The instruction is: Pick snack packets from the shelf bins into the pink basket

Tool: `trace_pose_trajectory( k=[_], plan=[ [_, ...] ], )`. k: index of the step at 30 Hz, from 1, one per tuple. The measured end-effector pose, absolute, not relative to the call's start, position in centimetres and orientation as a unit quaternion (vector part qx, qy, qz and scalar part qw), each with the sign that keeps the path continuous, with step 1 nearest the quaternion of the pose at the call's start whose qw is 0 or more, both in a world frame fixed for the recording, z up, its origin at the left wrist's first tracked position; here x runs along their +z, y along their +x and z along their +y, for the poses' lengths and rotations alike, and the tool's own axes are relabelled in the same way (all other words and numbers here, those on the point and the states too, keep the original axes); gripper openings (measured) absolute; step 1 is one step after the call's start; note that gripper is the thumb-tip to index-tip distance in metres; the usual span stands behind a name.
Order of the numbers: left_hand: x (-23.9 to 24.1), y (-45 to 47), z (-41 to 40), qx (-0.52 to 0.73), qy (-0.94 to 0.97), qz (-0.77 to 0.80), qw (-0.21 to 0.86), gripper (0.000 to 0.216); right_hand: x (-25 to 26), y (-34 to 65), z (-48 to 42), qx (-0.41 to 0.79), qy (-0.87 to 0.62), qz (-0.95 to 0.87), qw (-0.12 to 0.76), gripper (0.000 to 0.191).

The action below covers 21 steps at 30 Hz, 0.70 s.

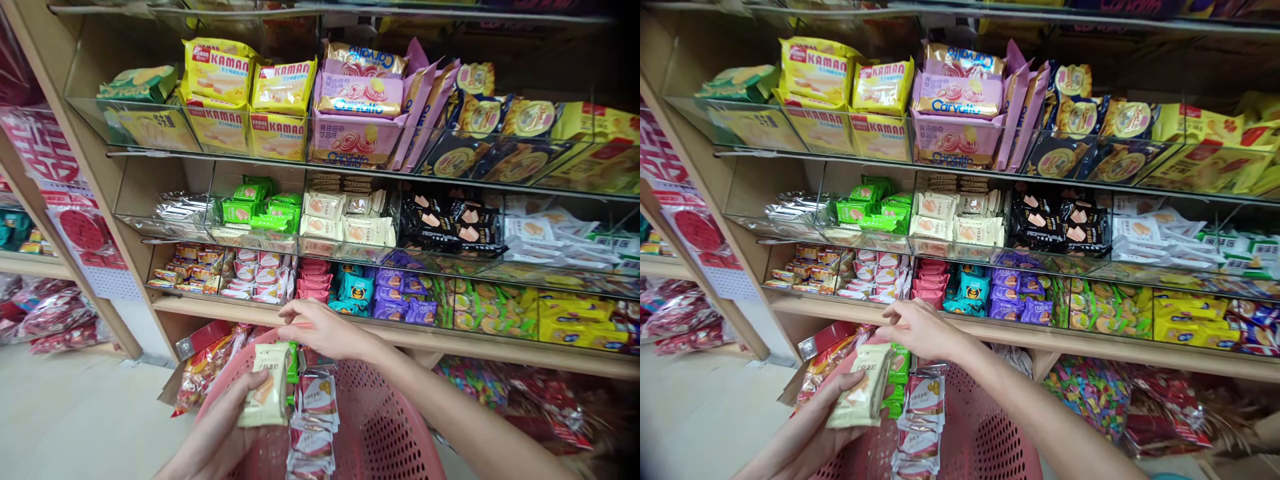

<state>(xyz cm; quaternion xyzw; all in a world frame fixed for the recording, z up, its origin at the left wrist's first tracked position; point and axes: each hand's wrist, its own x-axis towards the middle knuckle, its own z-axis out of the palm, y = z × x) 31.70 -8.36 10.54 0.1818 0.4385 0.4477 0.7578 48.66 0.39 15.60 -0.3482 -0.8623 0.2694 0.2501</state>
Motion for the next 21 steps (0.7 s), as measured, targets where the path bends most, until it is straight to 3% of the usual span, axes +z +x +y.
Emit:
trace_pose_trajectory(
  k=[5, 14, 21],
  plan=[
    [9.5, 29.7, -8.7, 0.450, 0.204, 0.459, 0.738, 0.045, 14.2, 53.0, -0.5, 0.285, -0.396, -0.802, 0.344, 0.027],
    [6.0, 28.3, -10.1, 0.348, 0.272, 0.501, 0.744, 0.023, 6.8, 59.6, -6.1, 0.373, -0.535, -0.639, 0.408, 0.039],
    [3.1, 30.0, -10.4, 0.290, 0.265, 0.528, 0.753, 0.038, 1.6, 62.6, -10.9, 0.321, -0.631, -0.512, 0.487, 0.050]
  ],
)
